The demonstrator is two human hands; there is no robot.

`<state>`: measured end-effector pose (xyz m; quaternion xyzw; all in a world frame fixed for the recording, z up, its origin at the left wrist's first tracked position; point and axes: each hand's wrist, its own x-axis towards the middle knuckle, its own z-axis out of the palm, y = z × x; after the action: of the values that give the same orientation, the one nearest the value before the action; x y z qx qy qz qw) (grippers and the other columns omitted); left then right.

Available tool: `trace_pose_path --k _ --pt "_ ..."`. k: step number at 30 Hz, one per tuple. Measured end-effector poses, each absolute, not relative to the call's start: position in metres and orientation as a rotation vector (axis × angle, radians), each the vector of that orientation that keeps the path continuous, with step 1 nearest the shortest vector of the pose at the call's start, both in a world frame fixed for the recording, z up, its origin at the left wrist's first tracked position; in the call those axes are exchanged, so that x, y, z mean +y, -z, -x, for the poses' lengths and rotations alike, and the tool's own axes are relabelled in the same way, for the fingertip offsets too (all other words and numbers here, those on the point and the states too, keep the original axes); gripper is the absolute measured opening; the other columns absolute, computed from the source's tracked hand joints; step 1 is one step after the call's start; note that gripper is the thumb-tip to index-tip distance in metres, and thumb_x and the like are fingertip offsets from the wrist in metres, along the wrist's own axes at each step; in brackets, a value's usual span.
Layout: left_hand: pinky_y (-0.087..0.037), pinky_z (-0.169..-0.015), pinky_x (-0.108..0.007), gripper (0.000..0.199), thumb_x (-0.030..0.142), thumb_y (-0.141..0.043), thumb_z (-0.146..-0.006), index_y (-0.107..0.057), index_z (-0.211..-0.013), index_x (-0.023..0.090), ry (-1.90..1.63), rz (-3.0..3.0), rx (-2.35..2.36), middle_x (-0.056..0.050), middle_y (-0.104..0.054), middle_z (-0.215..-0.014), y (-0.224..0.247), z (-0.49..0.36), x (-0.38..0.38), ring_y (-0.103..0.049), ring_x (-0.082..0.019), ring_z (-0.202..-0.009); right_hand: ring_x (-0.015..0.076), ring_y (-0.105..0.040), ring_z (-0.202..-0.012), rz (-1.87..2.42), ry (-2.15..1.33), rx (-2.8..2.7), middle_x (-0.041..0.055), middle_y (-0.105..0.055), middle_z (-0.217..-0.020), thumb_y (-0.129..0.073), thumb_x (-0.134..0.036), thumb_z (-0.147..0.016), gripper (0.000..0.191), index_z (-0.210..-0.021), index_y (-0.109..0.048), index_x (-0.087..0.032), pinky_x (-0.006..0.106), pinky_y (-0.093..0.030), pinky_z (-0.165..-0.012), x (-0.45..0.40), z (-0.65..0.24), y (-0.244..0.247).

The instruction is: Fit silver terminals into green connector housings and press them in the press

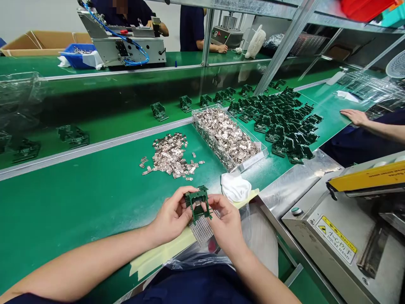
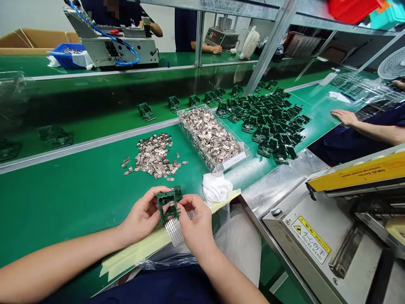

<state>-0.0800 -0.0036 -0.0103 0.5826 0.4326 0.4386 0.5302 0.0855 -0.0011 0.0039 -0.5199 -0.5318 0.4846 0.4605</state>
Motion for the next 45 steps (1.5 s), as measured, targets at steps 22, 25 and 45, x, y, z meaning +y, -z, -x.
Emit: trace_pose_path --k 22,25,45 --pt "-0.052 -0.064 -0.024 0.029 0.03 -0.062 -0.087 -0.055 -0.113 0.021 -1.06 -1.299 1.063 -0.002 -0.059 -0.086 -0.011 0.051 -0.018 -0.055 -0.013 -0.072 0.014 -0.059 -0.068 1.145 -1.398 -0.854 0.0008 -0.064 -0.075 -0.081 -0.029 -0.067 0.02 -0.072 -0.064 -0.019 0.024 -0.05 -0.064 -0.022 -0.095 -0.01" --pt "-0.051 -0.062 -0.023 0.028 0.029 -0.063 -0.086 -0.056 -0.112 0.021 -1.077 -1.306 1.085 -0.002 -0.059 -0.084 -0.011 0.049 -0.021 -0.054 -0.012 -0.069 0.0158 -0.059 -0.064 1.149 -1.365 -0.842 0.0008 -0.063 -0.068 -0.081 -0.033 -0.066 0.023 -0.068 -0.062 -0.021 0.026 -0.051 -0.059 -0.024 -0.093 -0.011" --pt "-0.059 -0.071 -0.03 0.048 0.043 -0.072 -0.077 -0.05 -0.113 0.018 -1.173 -1.16 1.068 -0.005 -0.061 -0.096 0.009 0.005 0.008 -0.063 -0.017 -0.083 0.015 -0.057 -0.068 1.375 -1.217 -0.808 0.003 -0.063 -0.078 -0.07 -0.05 -0.078 0.034 -0.086 -0.065 -0.018 0.026 -0.051 -0.06 -0.065 -0.14 0.044"
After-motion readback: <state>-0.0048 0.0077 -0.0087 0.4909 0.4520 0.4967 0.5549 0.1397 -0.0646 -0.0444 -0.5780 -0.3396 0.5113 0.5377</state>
